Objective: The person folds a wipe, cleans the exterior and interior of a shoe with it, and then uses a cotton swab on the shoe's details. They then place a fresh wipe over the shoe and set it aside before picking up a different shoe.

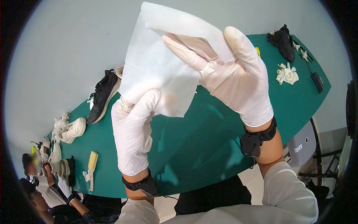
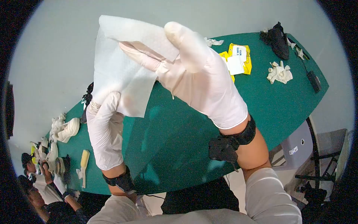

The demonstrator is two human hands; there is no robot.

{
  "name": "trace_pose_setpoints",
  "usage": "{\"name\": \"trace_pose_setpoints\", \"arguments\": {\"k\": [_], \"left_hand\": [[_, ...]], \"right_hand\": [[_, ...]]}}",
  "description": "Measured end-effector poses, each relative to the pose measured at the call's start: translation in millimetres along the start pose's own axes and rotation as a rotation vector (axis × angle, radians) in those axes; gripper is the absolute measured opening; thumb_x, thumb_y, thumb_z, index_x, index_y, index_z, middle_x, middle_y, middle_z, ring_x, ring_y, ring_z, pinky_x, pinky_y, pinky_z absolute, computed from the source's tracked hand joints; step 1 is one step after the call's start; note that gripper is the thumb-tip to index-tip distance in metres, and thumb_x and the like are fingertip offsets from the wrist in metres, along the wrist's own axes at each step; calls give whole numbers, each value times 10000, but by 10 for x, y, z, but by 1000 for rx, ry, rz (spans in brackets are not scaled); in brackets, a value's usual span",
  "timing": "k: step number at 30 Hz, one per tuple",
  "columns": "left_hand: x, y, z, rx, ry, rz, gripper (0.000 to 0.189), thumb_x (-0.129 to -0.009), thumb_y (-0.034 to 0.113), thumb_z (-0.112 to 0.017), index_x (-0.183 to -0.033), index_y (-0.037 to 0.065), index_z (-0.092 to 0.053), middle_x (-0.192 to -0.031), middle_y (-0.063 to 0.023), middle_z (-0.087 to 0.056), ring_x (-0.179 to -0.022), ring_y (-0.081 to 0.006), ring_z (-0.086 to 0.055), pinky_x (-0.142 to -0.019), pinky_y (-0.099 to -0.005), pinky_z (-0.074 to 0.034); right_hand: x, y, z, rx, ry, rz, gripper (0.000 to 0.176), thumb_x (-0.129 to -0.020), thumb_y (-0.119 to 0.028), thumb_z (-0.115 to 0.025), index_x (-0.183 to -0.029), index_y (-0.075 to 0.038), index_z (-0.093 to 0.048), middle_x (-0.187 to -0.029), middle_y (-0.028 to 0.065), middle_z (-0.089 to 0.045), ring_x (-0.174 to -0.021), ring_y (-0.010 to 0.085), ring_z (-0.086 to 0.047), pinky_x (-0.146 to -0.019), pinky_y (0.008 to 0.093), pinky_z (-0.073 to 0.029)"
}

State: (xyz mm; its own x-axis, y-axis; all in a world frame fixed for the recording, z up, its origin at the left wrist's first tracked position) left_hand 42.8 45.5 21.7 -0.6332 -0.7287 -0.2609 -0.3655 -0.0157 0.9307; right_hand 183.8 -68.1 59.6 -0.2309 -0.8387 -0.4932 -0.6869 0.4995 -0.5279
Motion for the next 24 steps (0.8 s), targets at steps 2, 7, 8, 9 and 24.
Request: {"name": "trace_pose_setpoints", "arguments": {"k": [2, 7, 8, 9, 24], "left_hand": [[1, 19, -4, -32, -30, -18, 221, -863, 115, -763, -1062, 20, -745, -933, -52, -747, -737, -73, -652, -652, -217, -494], [47, 53, -69, -56, -69, -37, 265, -862, 87, -739, -1107, -13, -728, -964, -104, -750, -797, -150, -708, -708, -266, -561], [54, 50, -67, -52, -69, -39, 273, -861, 81, -735, -1116, -18, -725, -969, -114, -750, -809, -165, -716, -717, -275, -570], [55, 46, -72, -16, -77, -31, 267, -865, 79, -732, -1113, -21, -723, -968, -118, -749, -807, -167, -717, -713, -277, -574], [32, 20, 80, 546, -211, 254, 327, -956, 93, -590, -1204, -121, -595, -1137, -267, -675, -922, -399, -718, -826, -542, -621]], "right_hand": [[-4, 15, 42, 10, 22, 23, 667, -1055, -379, -456, -1536, 33, -248, -1593, 190, -293, -1463, 258, -327, -1176, 327, -315], [128, -107, 20, 1392, -83, 468, 365, -1063, -219, -472, -1348, -5, -550, -1287, 172, -625, -1204, 246, -602, -1003, 365, -492], [149, -55, 9, 1384, -77, 474, 314, -1060, -207, -486, -1284, -12, -590, -1192, 158, -658, -1112, 230, -634, -953, 354, -507], [161, -3, -21, 1377, -71, 480, 272, -1058, -195, -500, -1220, -20, -630, -1098, 144, -692, -1020, 213, -666, -904, 342, -523], [54, 229, -185, 1508, -250, 596, 323, -942, -155, -651, -1243, -43, -625, -991, 155, -660, -863, 348, -615, -789, 388, -510]]}}
Point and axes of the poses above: each hand's wrist, its own x-axis away from the middle knuckle, its own z-axis out of the back of the hand, y = z × x, the point moved 7 cm from there along -x, towards the middle knuckle
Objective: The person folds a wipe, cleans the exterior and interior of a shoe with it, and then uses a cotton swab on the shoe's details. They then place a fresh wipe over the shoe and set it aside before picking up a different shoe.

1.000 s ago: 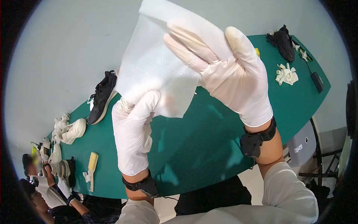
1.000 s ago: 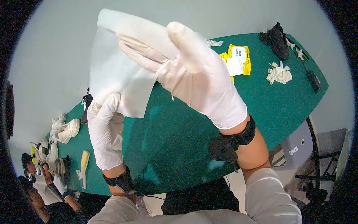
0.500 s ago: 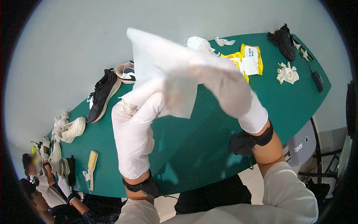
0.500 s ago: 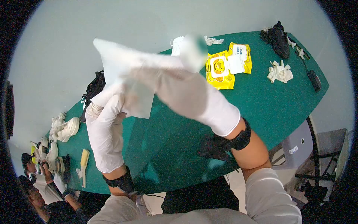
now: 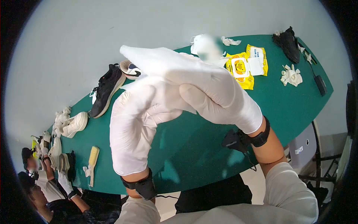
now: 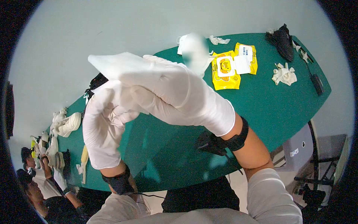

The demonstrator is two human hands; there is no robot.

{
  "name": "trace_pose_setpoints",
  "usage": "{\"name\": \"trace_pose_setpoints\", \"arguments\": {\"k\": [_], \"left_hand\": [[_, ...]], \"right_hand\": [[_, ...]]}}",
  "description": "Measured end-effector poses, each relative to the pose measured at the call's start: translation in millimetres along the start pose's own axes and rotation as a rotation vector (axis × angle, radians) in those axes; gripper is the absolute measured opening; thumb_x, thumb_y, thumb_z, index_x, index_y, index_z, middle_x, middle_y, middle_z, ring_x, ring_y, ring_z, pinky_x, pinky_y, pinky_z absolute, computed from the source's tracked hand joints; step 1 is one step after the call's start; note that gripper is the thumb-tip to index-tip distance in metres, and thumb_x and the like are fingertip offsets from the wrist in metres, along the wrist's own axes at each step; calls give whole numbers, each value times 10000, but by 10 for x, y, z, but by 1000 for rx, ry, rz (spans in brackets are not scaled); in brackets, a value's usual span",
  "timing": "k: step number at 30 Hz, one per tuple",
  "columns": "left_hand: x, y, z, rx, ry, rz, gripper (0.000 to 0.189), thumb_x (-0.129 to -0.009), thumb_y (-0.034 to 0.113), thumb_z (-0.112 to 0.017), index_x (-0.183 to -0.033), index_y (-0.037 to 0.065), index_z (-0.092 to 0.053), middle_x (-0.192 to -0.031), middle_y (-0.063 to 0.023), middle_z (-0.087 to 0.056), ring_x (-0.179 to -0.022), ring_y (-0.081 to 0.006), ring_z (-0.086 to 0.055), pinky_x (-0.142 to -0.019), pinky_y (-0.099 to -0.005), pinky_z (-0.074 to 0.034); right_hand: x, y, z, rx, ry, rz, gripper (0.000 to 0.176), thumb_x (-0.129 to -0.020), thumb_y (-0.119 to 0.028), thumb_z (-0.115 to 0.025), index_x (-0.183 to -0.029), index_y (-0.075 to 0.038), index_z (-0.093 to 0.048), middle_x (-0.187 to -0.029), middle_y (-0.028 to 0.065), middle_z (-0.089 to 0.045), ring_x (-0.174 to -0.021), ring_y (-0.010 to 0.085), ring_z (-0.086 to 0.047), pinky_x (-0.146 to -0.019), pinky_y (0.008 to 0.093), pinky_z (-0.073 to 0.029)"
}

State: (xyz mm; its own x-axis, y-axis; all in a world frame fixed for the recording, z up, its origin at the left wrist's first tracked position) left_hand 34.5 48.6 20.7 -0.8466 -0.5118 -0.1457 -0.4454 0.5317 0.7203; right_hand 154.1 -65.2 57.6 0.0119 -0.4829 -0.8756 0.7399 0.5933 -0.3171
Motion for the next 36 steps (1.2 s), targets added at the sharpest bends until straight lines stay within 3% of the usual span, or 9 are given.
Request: {"name": "trace_pose_setpoints", "arguments": {"k": [6, 10, 14, 20, 21, 24, 29, 31, 36], "left_hand": [[73, 122, -39, 439, -220, 108, 569, -1002, 270, -482, -1337, -186, -426, -1323, -422, -496, -1160, -570, -570, -911, -678, -533], [87, 172, -43, 483, -187, 341, 771, -1016, 358, -447, -1497, -168, -152, -1515, -455, -192, -1417, -599, -234, -899, -482, -570], [67, 148, -85, 438, -284, 299, 796, -1029, 355, -424, -1501, -177, -67, -1492, -475, -209, -1362, -644, -284, -846, -417, -591], [89, 197, -141, -703, 61, -59, 610, -1000, 387, -521, -1321, -132, -519, -1168, -273, -675, -1100, -391, -675, -749, -318, -584], [74, 189, -197, -643, 93, -134, 434, -978, 288, -628, -1240, -58, -635, -1048, -125, -729, -928, -196, -717, -764, -255, -557], [36, 258, -120, -942, 232, -417, 346, -929, 204, -712, -1197, -10, -665, -943, -71, -716, -900, -145, -681, -840, -261, -522], [-44, 245, -71, -1051, 242, -558, 659, -838, 231, -804, -1395, 38, -512, -1257, -88, -606, -1054, -145, -622, -886, -278, -513], [-74, 165, -62, -774, 174, -358, 656, -838, 221, -799, -1399, 32, -515, -1256, -95, -615, -1027, -149, -638, -846, -269, -535], [-71, 141, -2, -675, 156, -234, 340, -873, 134, -756, -1178, 3, -687, -1010, -75, -721, -861, -105, -664, -724, -218, -551]], "right_hand": [[-66, -105, -23, 8, -37, 2, 498, -889, -106, -665, -1375, -67, -563, -1011, 133, -675, -880, 329, -624, -802, 370, -519], [-66, 36, -106, 97, -120, -24, 539, -907, -108, -666, -1427, -83, -528, -961, 110, -701, -861, 284, -657, -816, 346, -533], [-105, 70, -128, 18, -76, 2, 468, -961, -113, -625, -1420, -82, -540, -944, 93, -729, -849, 255, -684, -831, 317, -548], [-23, 87, -84, -178, -147, -178, 332, -1023, -179, -570, -1313, -25, -622, -1003, 74, -753, -904, 186, -695, -892, 281, -533], [-10, 97, -61, -259, -133, -223, 325, -1029, -192, -565, -1293, -16, -633, -1005, 67, -753, -920, 163, -692, -893, 275, -528], [112, 257, -43, -267, -31, -344, 336, -1041, -249, -551, -1242, -3, -660, -992, 42, -743, -954, 108, -672, -887, 266, -522], [240, 346, -59, -514, 5, -684, 354, -1033, -272, -541, -1233, 3, -640, -1068, 71, -696, -1004, 150, -666, -878, 313, -548], [235, 328, -163, -1044, 126, -830, 320, -1024, -197, -543, -1262, 10, -590, -1202, 124, -643, -1061, 206, -650, -875, 359, -567], [247, 345, -144, -1011, 49, -823, 401, -1008, -229, -570, -1323, 17, -555, -1189, 130, -644, -1086, 229, -652, -915, 417, -573]]}}
Point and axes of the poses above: each hand's wrist, its own x-axis away from the middle knuckle, its own z-axis out of the back of the hand, y = z × x, the point moved 7 cm from there along -x, towards the middle knuckle
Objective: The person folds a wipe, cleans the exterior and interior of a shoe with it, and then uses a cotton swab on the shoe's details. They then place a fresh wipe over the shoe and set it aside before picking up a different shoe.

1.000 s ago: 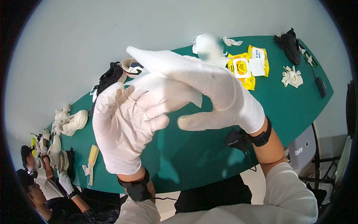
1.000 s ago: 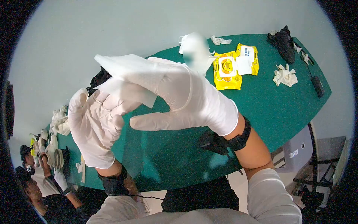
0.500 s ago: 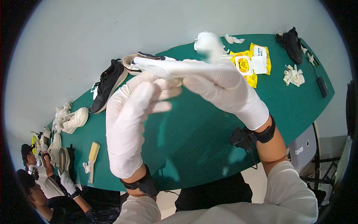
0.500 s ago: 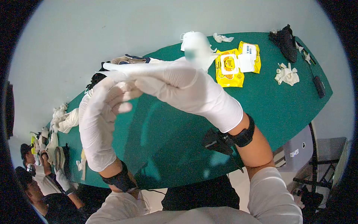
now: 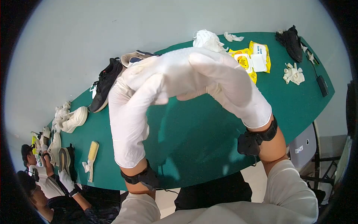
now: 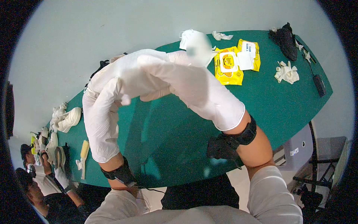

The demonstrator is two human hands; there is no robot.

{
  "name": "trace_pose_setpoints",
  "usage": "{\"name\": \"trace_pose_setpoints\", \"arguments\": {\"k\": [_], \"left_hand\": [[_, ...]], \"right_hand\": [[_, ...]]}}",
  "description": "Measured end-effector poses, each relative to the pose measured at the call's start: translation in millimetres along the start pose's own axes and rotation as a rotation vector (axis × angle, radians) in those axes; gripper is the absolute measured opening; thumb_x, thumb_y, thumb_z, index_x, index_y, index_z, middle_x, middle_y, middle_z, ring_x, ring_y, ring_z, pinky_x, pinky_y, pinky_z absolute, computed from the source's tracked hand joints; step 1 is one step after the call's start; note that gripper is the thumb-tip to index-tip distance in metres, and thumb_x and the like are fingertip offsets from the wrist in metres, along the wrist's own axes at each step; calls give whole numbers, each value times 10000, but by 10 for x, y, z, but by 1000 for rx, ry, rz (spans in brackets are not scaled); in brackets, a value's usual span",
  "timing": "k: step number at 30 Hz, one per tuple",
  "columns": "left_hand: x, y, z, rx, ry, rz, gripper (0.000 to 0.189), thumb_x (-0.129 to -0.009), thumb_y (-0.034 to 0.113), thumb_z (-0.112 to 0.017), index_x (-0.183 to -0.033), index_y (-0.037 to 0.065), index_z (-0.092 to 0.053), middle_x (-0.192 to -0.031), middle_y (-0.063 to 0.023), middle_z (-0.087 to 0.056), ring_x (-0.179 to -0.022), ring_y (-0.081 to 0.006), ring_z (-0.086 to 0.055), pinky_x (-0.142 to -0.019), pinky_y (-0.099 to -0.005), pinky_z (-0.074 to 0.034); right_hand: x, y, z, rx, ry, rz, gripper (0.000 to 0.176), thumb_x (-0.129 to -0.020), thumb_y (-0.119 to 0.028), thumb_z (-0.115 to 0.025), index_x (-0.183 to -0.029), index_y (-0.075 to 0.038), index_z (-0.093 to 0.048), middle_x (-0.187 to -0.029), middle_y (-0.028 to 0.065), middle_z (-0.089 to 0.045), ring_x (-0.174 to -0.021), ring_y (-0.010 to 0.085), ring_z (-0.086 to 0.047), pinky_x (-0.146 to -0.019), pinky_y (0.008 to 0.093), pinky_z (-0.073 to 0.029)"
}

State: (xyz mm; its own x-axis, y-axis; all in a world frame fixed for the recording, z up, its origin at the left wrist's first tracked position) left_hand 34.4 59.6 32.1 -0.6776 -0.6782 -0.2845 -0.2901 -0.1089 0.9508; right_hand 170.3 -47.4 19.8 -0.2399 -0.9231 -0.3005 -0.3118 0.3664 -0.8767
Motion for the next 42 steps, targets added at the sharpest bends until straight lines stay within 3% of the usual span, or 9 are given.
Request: {"name": "trace_pose_setpoints", "arguments": {"k": [6, 11, 18, 24, 27, 30, 36, 38, 42], "left_hand": [[-58, 6, 109, 7, 153, -133, 189, -864, 118, -766, -1011, 2, -743, -923, -59, -724, -803, -103, -660, -695, -223, -548], [-63, -26, 157, 58, 160, -71, 147, -869, 114, -761, -972, 10, -743, -895, -48, -717, -779, -99, -648, -683, -219, -521], [-85, -35, 144, -69, 64, -40, 115, -894, 84, -723, -982, 11, -735, -893, -24, -699, -745, -73, -619, -670, -198, -496], [-6, 74, -12, -288, 8, -200, 227, -885, 30, -648, -1101, 19, -716, -1130, -110, -708, -958, -146, -638, -829, -262, -502], [23, 121, -79, -386, -71, -209, 260, -851, 19, -703, -1110, 20, -720, -1176, -96, -695, -1071, -193, -640, -917, -318, -508], [75, 241, -219, -546, -141, -474, 300, -816, 31, -745, -1116, 41, -732, -1176, -110, -698, -1082, -200, -651, -926, -313, -508], [98, 254, -299, -780, -144, -582, 352, -762, 63, -818, -1106, 57, -745, -1078, -121, -724, -983, -238, -698, -884, -327, -544], [114, 260, -277, -780, -112, -597, 347, -762, 75, -827, -1100, 55, -750, -1057, -116, -733, -957, -236, -706, -869, -328, -549], [72, 216, -211, -748, -117, -535, 359, -775, 108, -830, -1121, 59, -752, -1010, -105, -750, -917, -210, -711, -828, -310, -553]], "right_hand": [[38, -153, -41, 431, 11, 150, 320, -1017, -184, -575, -1258, 23, -615, -1172, 91, -657, -1019, 183, -634, -923, 329, -530], [20, -131, -35, 353, -62, 267, 235, -1011, -137, -577, -1173, -3, -682, -1080, 61, -693, -939, 152, -624, -880, 293, -510], [162, -177, 55, 975, 83, 640, 249, -1011, -180, -583, -1161, -14, -692, -1033, 62, -719, -946, 116, -647, -878, 279, -505], [138, -163, 97, 907, 136, 441, 265, -1019, -192, -495, -1154, -43, -668, -1073, 64, -676, -972, 122, -617, -856, 289, -492], [113, -119, 130, 801, 149, 335, 279, -1022, -198, -452, -1151, -57, -656, -1093, 65, -655, -986, 125, -601, -845, 294, -486], [119, -158, 134, 807, 196, 310, 285, -1029, -203, -435, -1134, -68, -663, -1074, 53, -656, -977, 125, -600, -842, 287, -479], [107, -144, 111, 360, 136, 156, 261, -1023, -194, -459, -1112, -66, -669, -1054, 26, -654, -960, 113, -597, -840, 268, -464], [110, -155, 113, 403, 135, 191, 256, -1024, -195, -463, -1111, -69, -667, -1050, 20, -648, -953, 108, -593, -843, 265, -460], [171, -287, 61, 942, 149, 474, 248, -1026, -201, -466, -1128, -85, -660, -1066, 20, -632, -935, 107, -585, -855, 265, -456]]}}
Point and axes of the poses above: each hand's wrist, its own x-axis away from the middle knuckle, its own z-axis out of the back of the hand, y = z × x, the point moved 7 cm from there along -x, towards the middle knuckle
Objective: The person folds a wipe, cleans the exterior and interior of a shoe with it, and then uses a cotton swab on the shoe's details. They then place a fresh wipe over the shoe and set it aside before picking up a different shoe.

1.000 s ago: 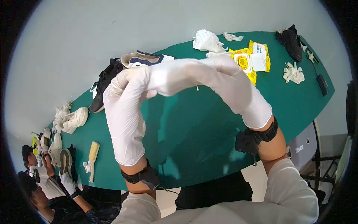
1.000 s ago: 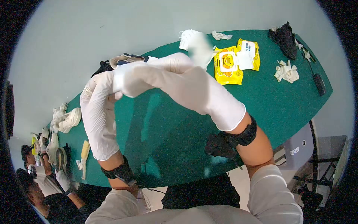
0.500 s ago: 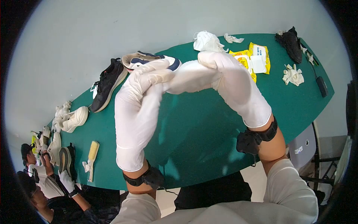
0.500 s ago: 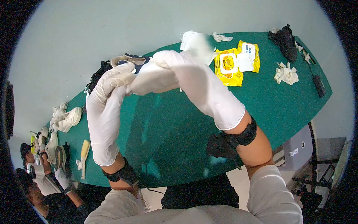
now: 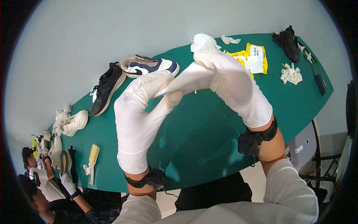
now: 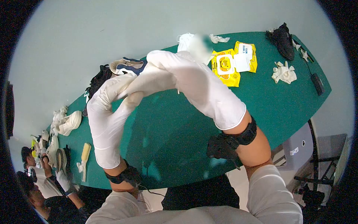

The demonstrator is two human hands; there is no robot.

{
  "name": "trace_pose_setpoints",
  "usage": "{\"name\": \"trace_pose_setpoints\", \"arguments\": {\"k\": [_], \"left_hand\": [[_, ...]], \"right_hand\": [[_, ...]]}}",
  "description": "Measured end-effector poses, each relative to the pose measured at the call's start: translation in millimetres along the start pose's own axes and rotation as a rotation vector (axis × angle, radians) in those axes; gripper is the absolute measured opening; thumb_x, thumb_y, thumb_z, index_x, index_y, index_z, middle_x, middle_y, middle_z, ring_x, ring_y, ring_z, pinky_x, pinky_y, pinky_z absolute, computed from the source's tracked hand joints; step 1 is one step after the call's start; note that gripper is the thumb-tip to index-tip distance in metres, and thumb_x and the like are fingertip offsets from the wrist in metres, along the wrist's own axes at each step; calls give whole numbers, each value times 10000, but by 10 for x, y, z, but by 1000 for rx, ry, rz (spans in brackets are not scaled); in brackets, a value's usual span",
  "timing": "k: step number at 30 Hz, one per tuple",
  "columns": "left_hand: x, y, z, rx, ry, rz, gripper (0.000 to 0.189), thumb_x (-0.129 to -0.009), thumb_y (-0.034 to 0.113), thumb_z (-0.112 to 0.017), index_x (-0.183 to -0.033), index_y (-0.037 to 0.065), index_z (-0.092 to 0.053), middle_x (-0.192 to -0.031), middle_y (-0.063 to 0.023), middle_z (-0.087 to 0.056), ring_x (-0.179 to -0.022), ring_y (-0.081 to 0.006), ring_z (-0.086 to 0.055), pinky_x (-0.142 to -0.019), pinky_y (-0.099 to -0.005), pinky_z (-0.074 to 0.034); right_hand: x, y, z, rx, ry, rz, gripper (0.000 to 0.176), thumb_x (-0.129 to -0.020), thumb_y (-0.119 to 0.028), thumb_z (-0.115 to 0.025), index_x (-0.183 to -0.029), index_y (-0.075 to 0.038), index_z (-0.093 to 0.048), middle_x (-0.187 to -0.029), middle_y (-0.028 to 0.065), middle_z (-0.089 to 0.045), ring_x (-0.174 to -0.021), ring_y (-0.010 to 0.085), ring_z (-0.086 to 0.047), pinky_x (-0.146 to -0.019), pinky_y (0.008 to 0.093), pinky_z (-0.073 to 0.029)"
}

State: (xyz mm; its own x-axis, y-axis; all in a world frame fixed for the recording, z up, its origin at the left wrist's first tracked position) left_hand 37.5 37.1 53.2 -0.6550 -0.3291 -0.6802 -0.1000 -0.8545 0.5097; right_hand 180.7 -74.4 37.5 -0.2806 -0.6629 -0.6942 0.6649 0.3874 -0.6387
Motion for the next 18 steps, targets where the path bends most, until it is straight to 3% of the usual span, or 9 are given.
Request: {"name": "trace_pose_setpoints", "arguments": {"k": [2, 5, 6, 8, 10, 11, 17, 18], "left_hand": [[16, -16, 3, 39, -49, 152, 347, -790, 122, -823, -1124, 59, -755, -985, -92, -755, -898, -174, -703, -805, -294, -548], [72, -86, -23, 202, -113, 414, 291, -831, 126, -774, -1082, -18, -749, -939, -70, -728, -886, -104, -623, -812, -276, -505], [82, -79, -20, 204, -146, 390, 300, -827, 125, -781, -1094, -8, -749, -946, -72, -730, -846, -100, -629, -771, -268, -507], [101, -80, 0, 209, -212, 344, 321, -819, 122, -795, -1117, 13, -749, -960, -77, -736, -767, -92, -641, -689, -252, -511], [60, -10, 25, 352, -134, 213, 318, -814, 121, -794, -1105, 0, -748, -969, -90, -730, -752, -118, -659, -666, -247, -521], [47, 24, 44, 422, -95, 147, 317, -812, 120, -794, -1098, -6, -747, -973, -97, -728, -745, -131, -669, -655, -245, -526], [122, -127, -33, 841, -61, 451, 388, -762, 199, -823, -1062, -17, -703, -1021, -170, -713, -823, -216, -708, -623, -278, -585], [126, -147, -47, 917, -61, 432, 397, -773, 173, -822, -1094, -21, -695, -1040, -179, -705, -837, -221, -714, -632, -290, -596]], "right_hand": [[3, -47, 45, 172, 14, 70, 242, -1023, -208, -476, -1134, -91, -656, -1072, 21, -630, -934, 110, -588, -854, 269, -462], [14, -53, 91, 310, 37, 91, 235, -1013, -219, -497, -1136, -92, -651, -1076, 23, -635, -951, 117, -606, -841, 285, -486], [15, -58, 104, 356, 44, 98, 233, -1010, -222, -503, -1137, -92, -650, -1077, 24, -637, -956, 119, -612, -836, 291, -494], [2, 76, 119, -66, 38, -95, 237, -1005, -237, -517, -1135, -88, -647, -1069, 29, -644, -961, 126, -628, -826, 303, -513], [34, 266, -59, -1007, 10, -484, 250, -1002, -261, -531, -1128, -78, -646, -1049, 38, -656, -960, 134, -648, -814, 315, -535], [25, 269, -70, -1025, 2, -496, 257, -1001, -273, -536, -1122, -75, -647, -1038, 41, -659, -950, 138, -655, -813, 316, -539], [-22, 222, -121, -1177, -85, -458, 271, -1009, -284, -537, -1120, -57, -637, -1019, 54, -665, -924, 162, -679, -826, 322, -556], [-21, 211, -109, -1184, -90, -457, 278, -1012, -282, -535, -1130, -50, -632, -1030, 57, -665, -933, 165, -679, -828, 330, -561]]}}
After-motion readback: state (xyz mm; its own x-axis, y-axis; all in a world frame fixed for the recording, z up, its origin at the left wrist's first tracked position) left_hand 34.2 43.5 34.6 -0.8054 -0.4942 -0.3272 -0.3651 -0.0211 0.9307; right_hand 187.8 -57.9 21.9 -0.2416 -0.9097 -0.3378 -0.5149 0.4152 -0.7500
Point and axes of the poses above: each hand's wrist, its own x-axis away from the middle knuckle, its own z-axis out of the back of the hand, y = z × x, the point moved 7 cm from there along -x, towards the middle knuckle
